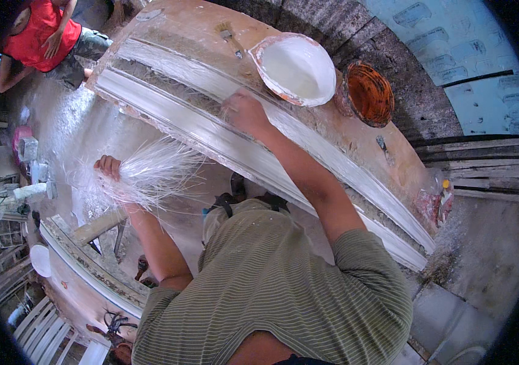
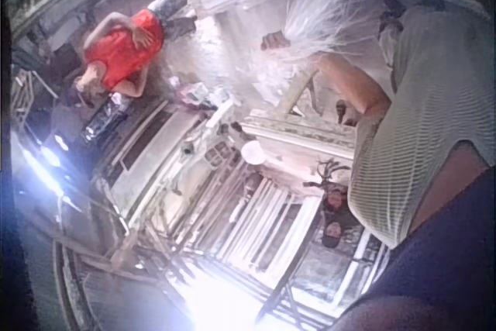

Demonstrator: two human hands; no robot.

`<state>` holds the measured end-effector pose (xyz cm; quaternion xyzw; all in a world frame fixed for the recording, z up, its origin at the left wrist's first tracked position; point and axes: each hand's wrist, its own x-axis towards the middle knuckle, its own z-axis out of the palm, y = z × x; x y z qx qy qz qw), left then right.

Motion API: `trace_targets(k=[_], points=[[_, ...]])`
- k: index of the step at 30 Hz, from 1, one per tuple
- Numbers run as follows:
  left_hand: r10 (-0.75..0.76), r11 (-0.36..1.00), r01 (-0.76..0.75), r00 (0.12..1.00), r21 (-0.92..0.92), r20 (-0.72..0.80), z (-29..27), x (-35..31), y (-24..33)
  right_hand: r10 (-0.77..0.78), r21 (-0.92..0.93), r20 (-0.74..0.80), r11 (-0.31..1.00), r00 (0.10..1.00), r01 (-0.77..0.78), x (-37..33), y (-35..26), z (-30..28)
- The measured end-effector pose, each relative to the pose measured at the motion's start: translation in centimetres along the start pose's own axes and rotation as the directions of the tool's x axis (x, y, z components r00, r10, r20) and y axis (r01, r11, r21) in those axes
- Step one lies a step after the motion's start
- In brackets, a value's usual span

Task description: The person pulls white fibrous strands from a bundle, separates them, and lays them in parallel lines along a long wooden mold. They smooth and press the fibers into place by hand, repeating the process along the length of the mold.

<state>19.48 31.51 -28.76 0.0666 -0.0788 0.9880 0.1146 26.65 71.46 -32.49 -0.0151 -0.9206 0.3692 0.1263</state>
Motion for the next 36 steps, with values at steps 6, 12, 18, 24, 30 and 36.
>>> trace_targets(k=[6,12,18,24,30,36], points=[[-0.008,1.0,0.009,0.998,0.015,-0.055,-1.0,1.1,-1.4,0.311,0.225,-0.484,0.948,0.818,-0.227,-6.1,7.7,0.4],[-0.142,0.988,0.137,0.987,-0.071,-0.074,-1.7,3.5,-5.0,0.851,0.909,0.085,0.147,0.518,-0.39,-8.5,6.4,-3.7],[-0.289,0.957,0.288,0.957,-0.044,-0.014,-1.8,5.3,-7.6,0.809,0.926,0.234,-0.016,0.539,-0.377,-10.7,6.5,-7.6],[-0.356,0.934,0.357,0.933,0.01,-0.045,-2.1,5.9,-7.6,0.865,0.403,0.118,0.408,0.489,-0.819,-15.2,9.5,-12.0],[-0.426,0.902,0.424,0.904,0.085,0.016,-3.5,7.4,-5.6,0.437,-0.412,-0.563,0.587,0.701,-0.697,-21.0,12.3,-14.7],[0.014,0.664,0.099,0.989,0.742,-0.145,-5.9,7.7,-2.8,0.794,-0.479,-0.173,0.449,0.582,-0.755,-22.0,4.6,-12.9]])
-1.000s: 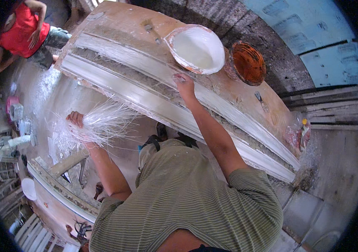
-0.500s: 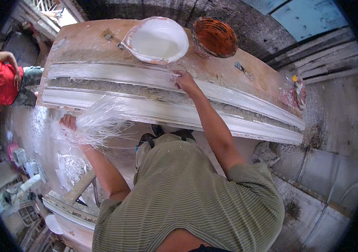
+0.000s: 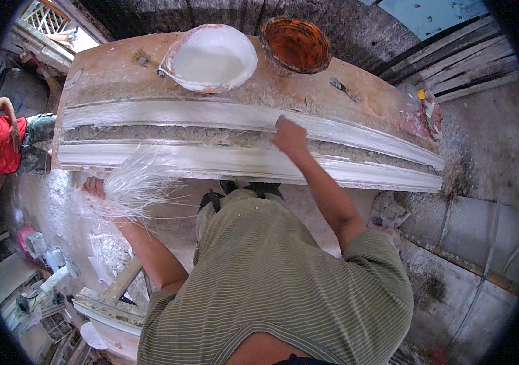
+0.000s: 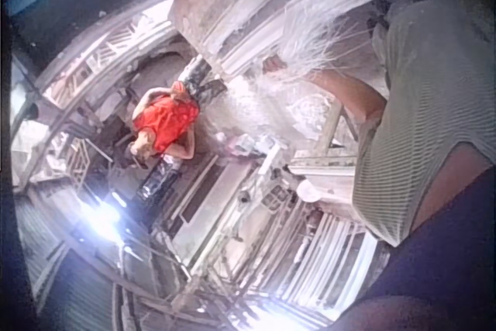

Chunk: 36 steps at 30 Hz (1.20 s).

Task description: The person pulls white fibrous strands from a bundle, separates them, and lays them in parallel lines along a long wooden mold. They smooth and press the fibers into place by hand, repeating the process along the length of the mold.

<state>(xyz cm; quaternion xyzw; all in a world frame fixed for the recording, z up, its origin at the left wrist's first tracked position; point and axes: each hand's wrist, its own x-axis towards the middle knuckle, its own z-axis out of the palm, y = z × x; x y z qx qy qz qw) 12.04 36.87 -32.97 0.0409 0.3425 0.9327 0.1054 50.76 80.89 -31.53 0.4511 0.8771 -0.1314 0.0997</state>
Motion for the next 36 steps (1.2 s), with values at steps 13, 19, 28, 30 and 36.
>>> trace_targets(k=[13,19,28,30,36], points=[[-0.124,0.692,0.38,0.9,-0.614,0.417,4.4,-1.5,-0.6,-0.113,0.262,-0.407,0.936,0.906,0.234,2.2,-1.3,-0.3],[-0.124,0.675,0.319,0.938,-0.666,0.324,5.8,-2.8,-0.7,-0.022,0.849,-0.242,0.479,0.97,0.222,7.0,-7.5,2.1],[-0.112,0.633,0.139,0.99,-0.761,0.087,3.7,-3.5,1.5,0.405,0.884,-0.142,0.463,0.903,-0.069,6.8,4.2,5.1],[-0.113,0.705,0.149,0.989,-0.693,0.097,2.2,-3.0,0.9,0.482,0.979,-0.171,0.182,0.859,0.093,6.4,7.7,4.9],[-0.154,0.519,0.525,0.834,-0.674,0.53,10.2,-1.9,-1.6,0.593,0.993,-0.1,0.103,0.799,0.048,3.2,14.8,2.2]])
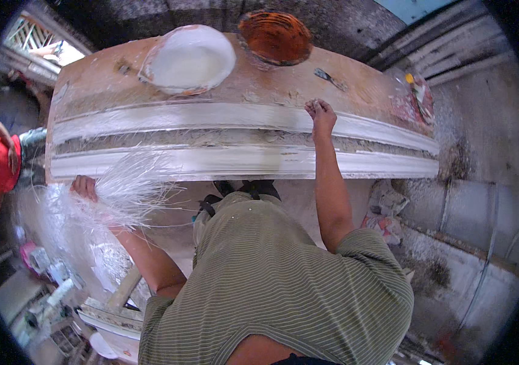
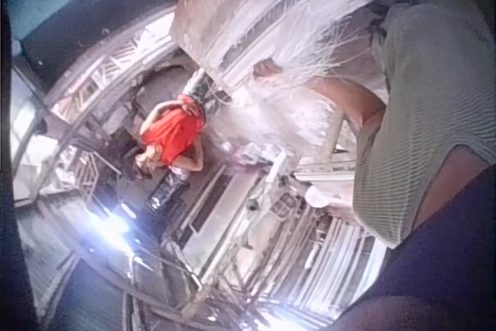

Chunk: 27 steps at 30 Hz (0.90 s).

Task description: The person pulls white fibrous strands from a bundle, separates them, and lays them in parallel lines along a long wooden mold. They smooth and press the fibers into place by hand, repeating the process along the length of the mold.

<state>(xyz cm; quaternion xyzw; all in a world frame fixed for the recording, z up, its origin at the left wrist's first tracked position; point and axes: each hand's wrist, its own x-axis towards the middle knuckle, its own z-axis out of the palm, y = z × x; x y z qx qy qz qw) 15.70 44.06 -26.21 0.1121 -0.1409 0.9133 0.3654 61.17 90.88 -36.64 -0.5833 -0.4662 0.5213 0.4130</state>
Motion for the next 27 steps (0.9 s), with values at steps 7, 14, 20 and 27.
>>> trace_targets(k=[7,14,20,27], points=[[-0.17,0.985,0.171,0.984,-0.019,0.058,0.9,6.7,-8.3,0.019,-0.573,0.31,0.802,0.951,0.171,-4.8,-1.9,-1.1],[-0.41,0.892,0.42,0.907,-0.168,0.096,-2.6,10.6,-26.1,-0.056,-0.077,0.97,0.851,0.236,0.519,-16.5,-9.6,4.6],[-0.424,0.872,0.45,0.891,-0.194,0.159,-2.9,11.8,-34.9,-0.075,0.055,0.847,0.997,0.526,0.053,-8.3,-8.7,-5.3],[-0.276,0.909,0.264,0.961,0.321,-0.011,-1.7,5.9,-45.5,-0.015,-0.187,0.717,0.959,0.697,0.213,1.6,-14.2,-23.1]])
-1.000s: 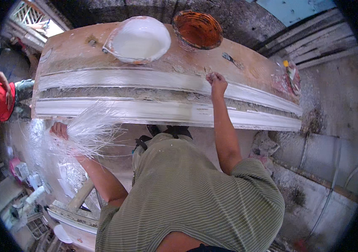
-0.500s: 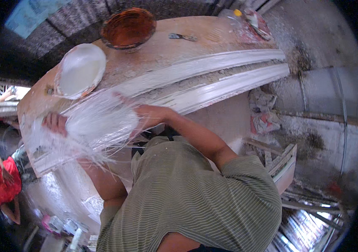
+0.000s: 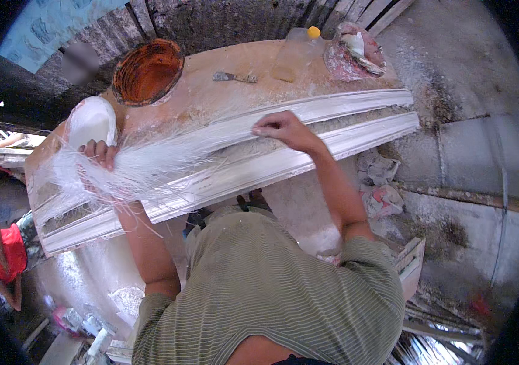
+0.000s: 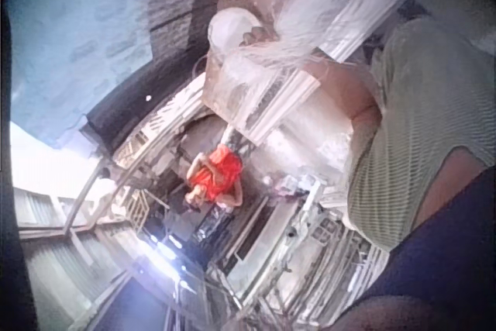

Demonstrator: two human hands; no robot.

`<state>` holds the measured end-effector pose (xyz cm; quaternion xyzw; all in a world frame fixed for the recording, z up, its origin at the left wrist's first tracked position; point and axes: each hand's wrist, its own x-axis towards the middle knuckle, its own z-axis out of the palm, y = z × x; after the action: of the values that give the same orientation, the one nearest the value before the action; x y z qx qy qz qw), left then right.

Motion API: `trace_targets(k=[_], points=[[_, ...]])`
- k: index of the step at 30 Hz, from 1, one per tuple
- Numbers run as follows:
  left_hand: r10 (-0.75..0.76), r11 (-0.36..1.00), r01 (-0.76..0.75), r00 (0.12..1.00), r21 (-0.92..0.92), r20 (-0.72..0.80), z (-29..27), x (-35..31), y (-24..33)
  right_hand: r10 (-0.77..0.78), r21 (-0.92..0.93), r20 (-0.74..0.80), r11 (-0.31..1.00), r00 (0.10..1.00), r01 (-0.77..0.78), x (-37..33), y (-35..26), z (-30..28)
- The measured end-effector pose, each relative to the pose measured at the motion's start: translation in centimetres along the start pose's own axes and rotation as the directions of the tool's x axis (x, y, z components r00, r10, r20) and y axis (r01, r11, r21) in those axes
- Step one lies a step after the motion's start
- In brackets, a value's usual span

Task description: The person pulls white fibrous strands from a bundle, separates them, and lays them in parallel lines along a long wooden mold. They smooth and press the fibers into place by hand, repeating the process along the length of the mold.

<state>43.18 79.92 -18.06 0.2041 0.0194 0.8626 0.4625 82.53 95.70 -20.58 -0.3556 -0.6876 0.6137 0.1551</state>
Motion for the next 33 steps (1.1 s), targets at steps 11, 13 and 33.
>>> trace_targets(k=[11,13,33], points=[[0.465,0.399,0.022,0.856,0.916,-0.224,-1.8,-1.6,-6.4,0.153,-0.914,-0.25,0.289,0.956,-0.285,-6.2,14.5,-30.3],[0.414,0.519,-0.007,0.877,0.855,-0.244,-3.1,-1.9,-4.9,0.094,-0.953,-0.298,0.035,0.95,-0.303,-6.9,17.8,-31.3],[-0.091,0.995,0.058,0.858,-0.081,-0.506,-2.8,-10.9,-25.8,-0.054,-0.22,0.195,0.971,0.979,0.097,-5.1,10.1,-7.6]])
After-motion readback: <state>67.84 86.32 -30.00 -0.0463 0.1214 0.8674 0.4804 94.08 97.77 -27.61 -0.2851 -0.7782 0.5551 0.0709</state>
